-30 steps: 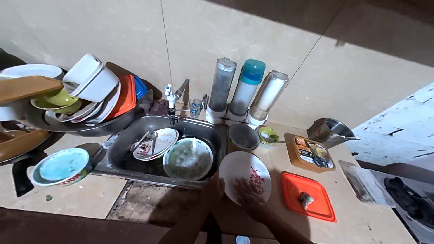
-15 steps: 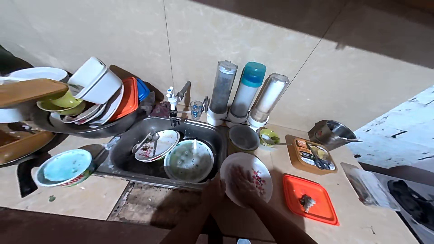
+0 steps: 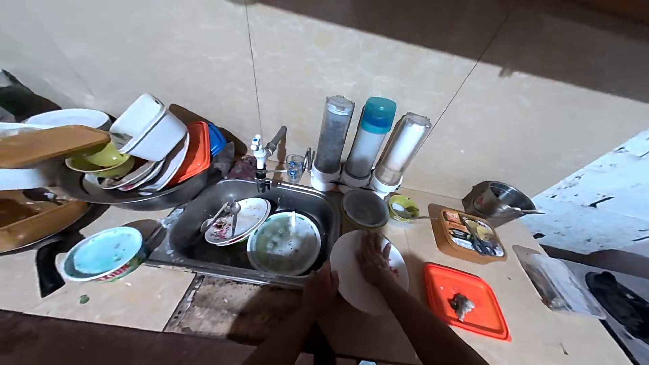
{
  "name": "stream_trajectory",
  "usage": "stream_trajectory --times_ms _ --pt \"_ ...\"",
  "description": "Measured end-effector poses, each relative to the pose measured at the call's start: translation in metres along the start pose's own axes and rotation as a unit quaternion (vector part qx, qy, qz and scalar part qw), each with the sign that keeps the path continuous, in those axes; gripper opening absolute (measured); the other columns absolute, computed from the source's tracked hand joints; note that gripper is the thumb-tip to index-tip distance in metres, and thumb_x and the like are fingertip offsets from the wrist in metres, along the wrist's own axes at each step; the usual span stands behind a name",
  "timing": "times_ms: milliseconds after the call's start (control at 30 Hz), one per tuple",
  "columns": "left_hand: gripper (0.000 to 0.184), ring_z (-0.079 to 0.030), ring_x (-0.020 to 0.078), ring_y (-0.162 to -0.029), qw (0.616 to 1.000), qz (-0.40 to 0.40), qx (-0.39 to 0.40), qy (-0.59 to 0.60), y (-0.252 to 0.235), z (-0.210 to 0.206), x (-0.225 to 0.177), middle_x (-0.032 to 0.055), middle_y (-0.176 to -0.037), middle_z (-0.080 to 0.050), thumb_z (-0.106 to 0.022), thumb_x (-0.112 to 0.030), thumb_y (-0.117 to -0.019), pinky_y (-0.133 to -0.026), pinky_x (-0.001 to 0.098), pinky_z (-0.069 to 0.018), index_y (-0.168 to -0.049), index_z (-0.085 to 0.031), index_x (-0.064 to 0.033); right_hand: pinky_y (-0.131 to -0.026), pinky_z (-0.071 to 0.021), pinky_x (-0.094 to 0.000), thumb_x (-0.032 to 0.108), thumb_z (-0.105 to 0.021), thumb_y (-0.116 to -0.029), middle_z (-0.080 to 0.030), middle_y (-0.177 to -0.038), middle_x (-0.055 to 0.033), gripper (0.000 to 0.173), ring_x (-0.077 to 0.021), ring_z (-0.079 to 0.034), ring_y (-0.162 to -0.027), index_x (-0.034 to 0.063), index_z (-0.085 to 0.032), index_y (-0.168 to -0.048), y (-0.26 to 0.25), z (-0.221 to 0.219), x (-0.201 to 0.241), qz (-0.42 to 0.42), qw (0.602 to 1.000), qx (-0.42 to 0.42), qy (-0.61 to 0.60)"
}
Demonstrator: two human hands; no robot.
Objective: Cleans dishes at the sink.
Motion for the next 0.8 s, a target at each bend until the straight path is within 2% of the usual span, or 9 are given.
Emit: stream_trajectory --times_ms 67,133,200,233,333,533,633,700,800 --pt "0.052 -0.064 0.0438 -0.117 1.0 0.006 0.004 -0.003 0.0 -0.001 -0.001 0.025 -0.12 -0.069 -0.037 -0.033 -0.1102 -0.101 0.057 -0.0493 -0.153 -0.043 -0.0046 -0.123 0.0034 -0.0646 0.04 -0.031 -0.1094 -0.01 -0.171 -0.0141 0.065 -0.0354 0.0 -0.158 0.0071 -0.017 -0.164 0.009 -0.002 0.016 0.039 0.999 0.02 -0.019" --pt "0.049 -0.065 0.0437 -0.115 1.0 0.006 0.001 -0.009 -0.001 -0.002 -0.003 0.0249 -0.118 -0.069 -0.037 -0.033 -0.1103 -0.099 0.0572 -0.0501 -0.149 -0.047 -0.0041 -0.127 -0.003 -0.058 0.037 -0.031 -0.1102 -0.02 -0.17 -0.0116 0.06 -0.0308 -0.01 -0.158 0.0082 -0.026 -0.162 0.025 -0.01 0.034 0.169 0.985 0.018 -0.041" --pt "0.047 -0.066 0.0434 -0.113 1.0 0.0 -0.001 -0.013 -0.002 -0.001 -0.002 0.0251 -0.114 -0.07 -0.037 -0.032 -0.11 -0.098 0.057 -0.0505 -0.143 -0.051 -0.0013 -0.126 -0.0047 -0.0588 0.036 -0.032 -0.1101 -0.025 -0.169 -0.0075 0.057 -0.0268 -0.015 -0.158 0.0127 -0.031 -0.161 0.024 -0.013 0.03 0.215 0.975 0.006 -0.052" --pt "0.046 -0.066 0.0429 -0.113 1.0 -0.004 -0.001 -0.015 -0.001 -0.001 -0.002 0.0247 -0.113 -0.07 -0.037 -0.032 -0.11 -0.097 0.0566 -0.0507 -0.141 -0.052 -0.0009 -0.126 -0.0032 -0.0609 0.036 -0.035 -0.1095 -0.025 -0.169 -0.0073 0.056 -0.0273 -0.015 -0.158 0.013 -0.033 -0.161 0.019 -0.013 0.021 0.184 0.982 -0.005 -0.049" --pt "0.045 -0.067 0.0437 -0.109 1.0 -0.021 -0.02 -0.01 0.0 -0.001 0.0 0.0254 -0.108 -0.07 -0.038 -0.03 -0.1098 -0.096 0.0568 -0.051 -0.138 -0.054 0.0015 -0.123 0.0039 -0.0665 0.04 -0.032 -0.1093 -0.009 -0.172 -0.012 0.064 -0.0348 0.0 -0.159 0.011 -0.017 -0.165 0.001 -0.002 0.007 0.049 0.998 0.02 -0.016" --pt "0.045 -0.066 0.0438 -0.111 1.0 -0.008 -0.01 -0.02 -0.002 0.0 -0.002 0.0257 -0.112 -0.07 -0.037 -0.03 -0.1102 -0.097 0.0566 -0.0508 -0.14 -0.052 -0.0001 -0.127 -0.0033 -0.0548 0.033 -0.032 -0.1106 -0.029 -0.168 -0.004 0.052 -0.0247 -0.015 -0.158 0.0167 -0.039 -0.159 0.044 -0.009 0.015 0.248 0.964 0.066 -0.064" --pt "0.046 -0.067 0.0441 -0.108 1.0 -0.016 -0.022 -0.014 0.0 -0.002 0.0 0.0252 -0.108 -0.071 -0.038 -0.03 -0.1102 -0.095 0.0569 -0.0516 -0.142 -0.052 -0.0005 -0.126 -0.0026 -0.0591 0.033 -0.037 -0.109 -0.023 -0.17 -0.0087 0.058 -0.0304 -0.011 -0.158 0.012 -0.028 -0.162 0.02 -0.001 -0.029 0.134 0.991 0.024 -0.001" --pt "0.046 -0.067 0.0441 -0.109 1.0 -0.009 -0.021 -0.013 0.0 -0.002 0.0 0.025 -0.109 -0.071 -0.037 -0.031 -0.1103 -0.096 0.0564 -0.0515 -0.143 -0.051 -0.0014 -0.125 0.0005 -0.0622 0.037 -0.034 -0.1092 -0.015 -0.171 -0.0095 0.061 -0.0312 -0.005 -0.159 0.0125 -0.022 -0.164 0.012 0.001 -0.027 0.063 0.998 0.017 0.012" --pt "0.047 -0.065 0.044 -0.113 1.0 -0.002 -0.005 -0.004 -0.002 -0.002 -0.002 0.0257 -0.114 -0.069 -0.037 -0.031 -0.1105 -0.098 0.0574 -0.0504 -0.145 -0.05 -0.0016 -0.126 -0.0049 -0.0601 0.034 -0.032 -0.11 -0.022 -0.169 -0.0115 0.058 -0.0335 -0.011 -0.158 0.0084 -0.029 -0.162 0.035 -0.008 0.016 0.107 0.993 0.014 -0.039"
Point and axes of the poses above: each hand's wrist, its own y-axis away from the middle knuckle, its own z-axis out of the back of the hand, x = y × z, the point moved 3 cm from there along -y, towards the middle knuckle
